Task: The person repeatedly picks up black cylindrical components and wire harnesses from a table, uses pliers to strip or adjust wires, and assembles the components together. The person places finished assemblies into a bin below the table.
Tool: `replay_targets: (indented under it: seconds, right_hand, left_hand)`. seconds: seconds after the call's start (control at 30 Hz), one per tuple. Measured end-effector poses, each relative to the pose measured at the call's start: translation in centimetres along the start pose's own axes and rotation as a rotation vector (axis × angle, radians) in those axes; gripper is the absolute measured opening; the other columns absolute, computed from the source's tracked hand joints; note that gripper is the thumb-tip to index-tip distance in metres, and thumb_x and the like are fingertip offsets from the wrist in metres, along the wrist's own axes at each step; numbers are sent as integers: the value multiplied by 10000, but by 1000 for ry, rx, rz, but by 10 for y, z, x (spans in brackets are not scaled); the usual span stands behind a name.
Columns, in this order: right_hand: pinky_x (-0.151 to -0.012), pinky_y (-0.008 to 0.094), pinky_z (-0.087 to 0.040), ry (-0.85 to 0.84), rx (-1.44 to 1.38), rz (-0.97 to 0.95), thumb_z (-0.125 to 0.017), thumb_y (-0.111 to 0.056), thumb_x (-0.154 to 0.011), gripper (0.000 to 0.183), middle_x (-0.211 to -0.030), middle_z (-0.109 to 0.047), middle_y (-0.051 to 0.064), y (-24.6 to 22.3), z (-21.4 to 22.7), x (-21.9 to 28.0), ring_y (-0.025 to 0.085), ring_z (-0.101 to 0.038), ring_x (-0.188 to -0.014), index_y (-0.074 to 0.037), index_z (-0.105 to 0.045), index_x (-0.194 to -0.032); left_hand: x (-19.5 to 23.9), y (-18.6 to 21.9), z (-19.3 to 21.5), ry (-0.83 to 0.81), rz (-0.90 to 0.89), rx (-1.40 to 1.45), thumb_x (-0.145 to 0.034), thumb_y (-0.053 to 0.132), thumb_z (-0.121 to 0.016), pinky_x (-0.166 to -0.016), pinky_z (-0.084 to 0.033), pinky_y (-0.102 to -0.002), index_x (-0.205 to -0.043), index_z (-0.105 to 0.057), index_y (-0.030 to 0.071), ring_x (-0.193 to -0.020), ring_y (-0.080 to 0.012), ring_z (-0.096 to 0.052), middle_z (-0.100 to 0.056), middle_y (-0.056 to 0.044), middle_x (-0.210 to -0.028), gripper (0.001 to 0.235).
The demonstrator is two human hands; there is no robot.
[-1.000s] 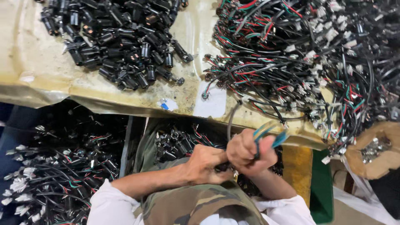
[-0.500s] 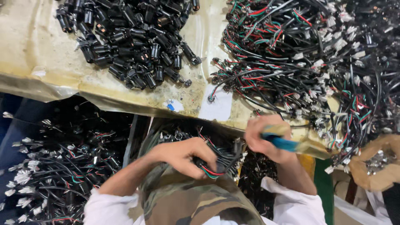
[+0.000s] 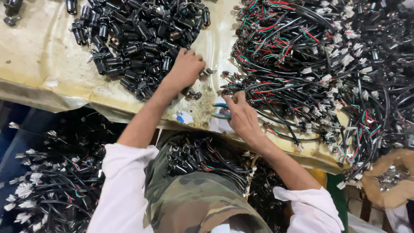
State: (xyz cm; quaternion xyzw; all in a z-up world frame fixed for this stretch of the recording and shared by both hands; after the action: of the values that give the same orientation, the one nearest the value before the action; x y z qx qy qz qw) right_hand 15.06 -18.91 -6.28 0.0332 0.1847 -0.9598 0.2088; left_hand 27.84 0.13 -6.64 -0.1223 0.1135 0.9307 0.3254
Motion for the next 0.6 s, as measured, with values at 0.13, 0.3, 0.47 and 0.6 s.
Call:
replay_targets:
  seconds: [0.13,0.3,0.47,0.6]
  right_hand:
    - [-697,471,-537,33,97,143,-654,44,-768,237,-1150,-523,220,-2,-1,-11,391,-651,-866,-31,-602,-987]
    - [-766,506,-524,-78,78,-31,-663,8,-732,279,-1066,-597,196,20,-25,9,408,-646,-885,-15,-620,-1006]
    - [-730,535,-504,-197,-38,-70,-767,-121,-747,296,-923,-647,201,16,-34,7,436,-648,-856,-38,-651,-1007]
    - [-703,479,-533,-244,-116,-18,-869,-195,-733,359,-909,-705,188,7,-20,-22,380,-680,-826,-62,-702,-1023]
  left_hand:
    - [14,3,24,128,11,66,-750,324,-821,-934,-373,-464,-920,-781,129,-1031,-280,-569,-670,-59,-940,262]
    - [82,50,79,512,198,690,-771,281,-924,-786,-457,-375,-985,-775,127,-841,-235,-596,-642,-43,-854,302]
    - [110,89,83,526,293,828,-680,230,-960,-758,-488,-347,-971,-763,93,-878,-205,-628,-667,-51,-890,377]
    - [121,94,79,552,239,921,-749,207,-905,-837,-526,-356,-1034,-717,73,-980,-243,-648,-642,-103,-1031,368]
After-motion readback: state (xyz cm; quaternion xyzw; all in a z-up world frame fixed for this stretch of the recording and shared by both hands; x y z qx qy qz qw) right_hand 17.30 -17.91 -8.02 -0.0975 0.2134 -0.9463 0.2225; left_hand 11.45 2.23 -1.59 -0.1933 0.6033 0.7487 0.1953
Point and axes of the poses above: each hand's wrist, its own x-axis away from the middle knuckle, its own z-axis out of the back of the hand, y = z × x, the point moved 6 cm from there along -x, towards the middle knuckle
